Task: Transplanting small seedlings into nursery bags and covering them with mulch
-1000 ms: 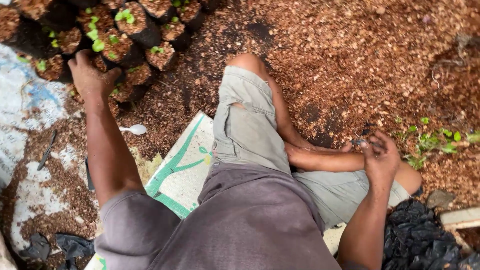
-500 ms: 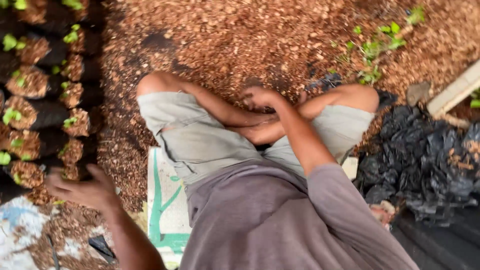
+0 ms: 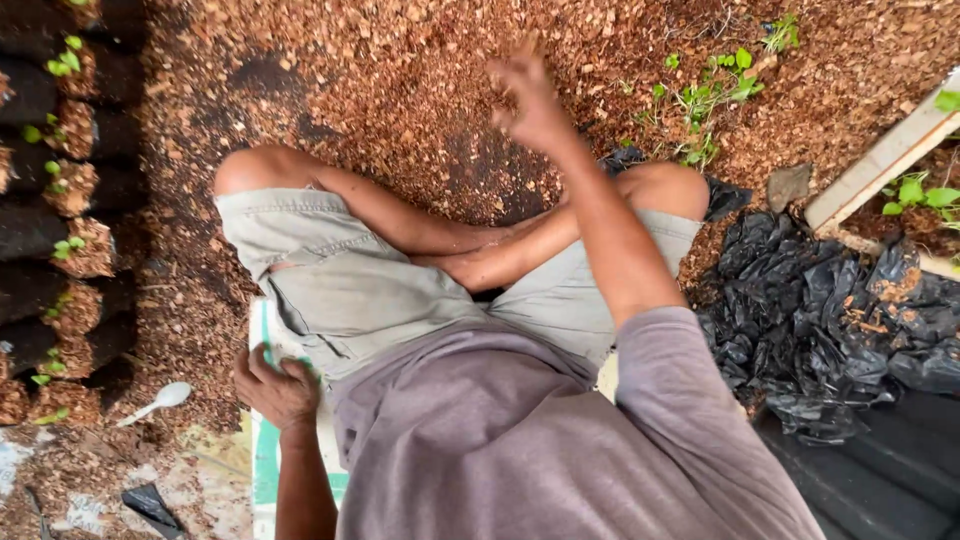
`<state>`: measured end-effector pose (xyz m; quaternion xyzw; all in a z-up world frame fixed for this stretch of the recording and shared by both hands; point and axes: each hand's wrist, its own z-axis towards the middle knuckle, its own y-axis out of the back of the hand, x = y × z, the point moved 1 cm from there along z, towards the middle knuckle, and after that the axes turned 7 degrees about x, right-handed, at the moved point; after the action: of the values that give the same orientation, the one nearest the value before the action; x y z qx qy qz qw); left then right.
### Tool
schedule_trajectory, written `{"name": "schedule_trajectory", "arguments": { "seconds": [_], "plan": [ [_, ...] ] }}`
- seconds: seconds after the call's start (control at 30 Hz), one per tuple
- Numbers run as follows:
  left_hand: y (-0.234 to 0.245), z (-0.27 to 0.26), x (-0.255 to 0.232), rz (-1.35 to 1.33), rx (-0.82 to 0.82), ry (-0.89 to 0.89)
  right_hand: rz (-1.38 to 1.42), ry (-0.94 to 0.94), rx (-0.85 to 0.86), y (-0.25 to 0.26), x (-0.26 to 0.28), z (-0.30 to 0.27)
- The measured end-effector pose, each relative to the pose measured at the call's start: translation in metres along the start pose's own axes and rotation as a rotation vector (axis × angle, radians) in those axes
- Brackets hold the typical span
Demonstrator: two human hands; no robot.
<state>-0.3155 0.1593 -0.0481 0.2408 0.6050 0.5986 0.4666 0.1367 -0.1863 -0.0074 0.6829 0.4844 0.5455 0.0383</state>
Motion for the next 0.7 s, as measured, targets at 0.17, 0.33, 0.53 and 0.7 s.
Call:
{"name": "schedule_trajectory", "arguments": {
  "seconds": [0.17, 0.33, 0.53, 0.7],
  "plan": [
    [-0.010, 0.006, 0.001, -0.022, -0.073, -0.069, 0.054, 0.433, -0.408, 0.117, -0.036, -0.103],
    [-0.012, 0.000, 0.008, 0.014, -0.019, -0.019, 0.415, -0.025, -1.065, 0.118, -0.202, -0.230],
    [-0.036, -0.009, 0.039, -0.016, -0.084, -0.066, 0.741, -0.401, -0.985, 0.026, -0.339, -0.250],
    [-0.041, 0.010, 0.061, -0.157, -0.251, -0.014, -0.216, -0.387, -1.288, 0.007, -0.345, -0.297]
  ]
}}
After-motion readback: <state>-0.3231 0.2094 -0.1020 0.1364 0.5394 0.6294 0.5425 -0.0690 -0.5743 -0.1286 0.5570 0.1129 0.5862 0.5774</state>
